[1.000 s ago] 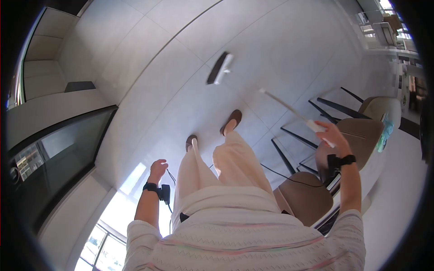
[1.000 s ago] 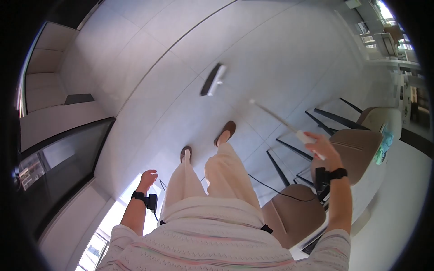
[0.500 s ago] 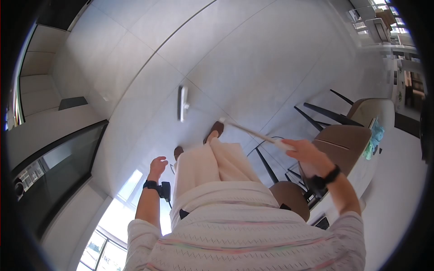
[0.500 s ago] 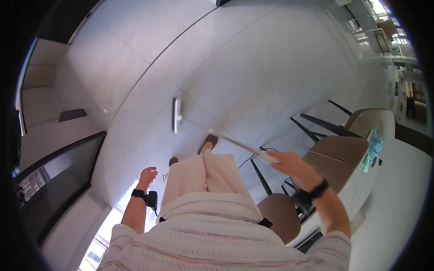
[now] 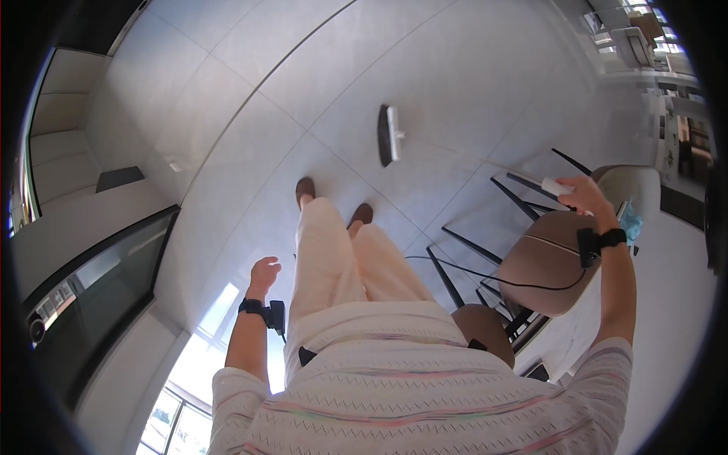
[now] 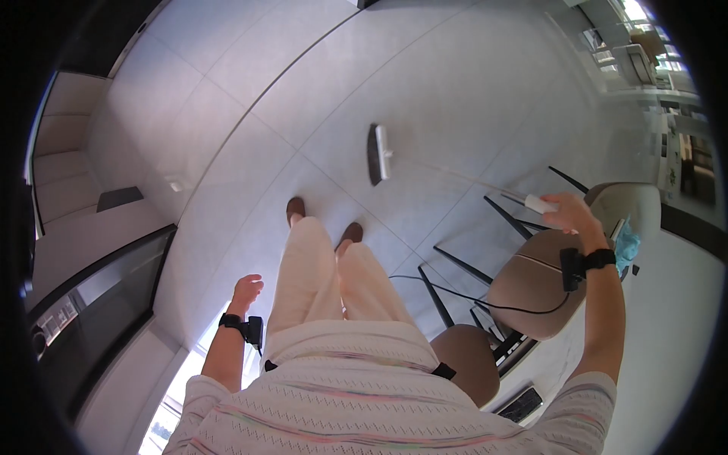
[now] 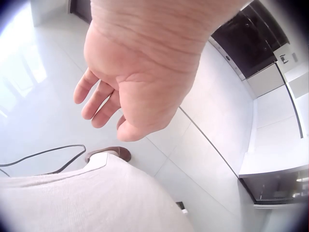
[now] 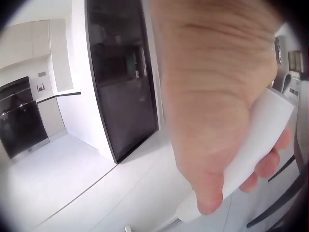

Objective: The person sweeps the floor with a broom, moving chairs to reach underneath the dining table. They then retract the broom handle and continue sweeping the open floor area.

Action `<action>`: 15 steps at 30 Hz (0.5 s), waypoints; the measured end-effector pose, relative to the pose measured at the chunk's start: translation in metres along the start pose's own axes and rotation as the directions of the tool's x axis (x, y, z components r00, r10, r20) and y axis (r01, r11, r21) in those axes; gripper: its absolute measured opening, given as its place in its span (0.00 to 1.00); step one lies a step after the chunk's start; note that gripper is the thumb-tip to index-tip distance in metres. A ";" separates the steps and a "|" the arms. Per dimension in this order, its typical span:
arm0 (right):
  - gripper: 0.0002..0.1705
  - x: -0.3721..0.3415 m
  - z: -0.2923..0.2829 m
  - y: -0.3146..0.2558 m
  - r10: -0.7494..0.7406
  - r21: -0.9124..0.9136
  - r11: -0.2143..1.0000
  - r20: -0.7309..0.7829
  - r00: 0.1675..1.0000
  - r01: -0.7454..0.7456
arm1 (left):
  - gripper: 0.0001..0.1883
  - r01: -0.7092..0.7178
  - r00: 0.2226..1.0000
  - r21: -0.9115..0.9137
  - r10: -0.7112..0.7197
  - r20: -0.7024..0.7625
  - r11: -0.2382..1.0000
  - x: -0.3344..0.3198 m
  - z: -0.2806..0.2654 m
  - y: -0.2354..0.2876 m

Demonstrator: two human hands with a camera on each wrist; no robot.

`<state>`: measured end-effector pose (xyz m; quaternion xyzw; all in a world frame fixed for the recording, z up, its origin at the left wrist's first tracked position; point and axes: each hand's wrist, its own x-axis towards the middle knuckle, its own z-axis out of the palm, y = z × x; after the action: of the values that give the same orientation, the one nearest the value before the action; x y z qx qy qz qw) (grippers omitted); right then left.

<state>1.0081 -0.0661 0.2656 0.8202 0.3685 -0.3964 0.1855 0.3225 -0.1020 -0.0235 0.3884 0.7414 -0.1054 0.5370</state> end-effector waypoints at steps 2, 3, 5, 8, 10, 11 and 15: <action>0.27 -0.001 -0.017 -0.005 0.012 -0.066 0.998 -0.120 0.993 -0.020 | 0.18 -0.012 1.000 0.009 0.011 0.009 1.000 0.005 -0.006 0.010; 0.26 -0.006 -0.023 -0.013 -0.013 -0.089 0.996 -0.139 0.990 0.001 | 0.18 -0.020 1.000 0.016 0.020 0.018 1.000 0.010 -0.009 0.011; 0.26 -0.021 -0.024 -0.029 -0.001 -0.028 1.000 -0.158 0.988 -0.004 | 0.18 -0.027 1.000 0.044 0.026 0.016 0.999 0.022 -0.018 0.017; 0.26 -0.058 -0.017 -0.054 -0.028 0.041 0.999 -0.155 0.988 0.034 | 0.18 -0.027 1.000 0.088 0.026 0.014 0.996 0.042 -0.039 0.029; 0.26 -0.077 -0.008 -0.064 0.011 0.025 1.000 -0.143 0.990 -0.007 | 0.18 -0.011 1.000 0.096 0.010 0.018 0.995 0.055 -0.049 0.036; 0.26 -0.080 0.003 -0.067 0.077 0.122 0.991 -0.107 0.991 -0.063 | 0.19 -0.038 0.999 0.098 0.036 0.027 0.994 0.064 -0.054 0.037; 0.20 -0.040 0.058 -0.098 0.140 0.256 0.956 0.042 0.989 -0.146 | 0.19 -0.111 0.993 0.140 0.105 0.049 0.984 0.086 -0.090 0.071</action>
<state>0.8880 -0.0542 0.2600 0.8571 0.2512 -0.4362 0.1096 0.2966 0.0375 -0.0447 0.4631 0.6986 -0.1368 0.5280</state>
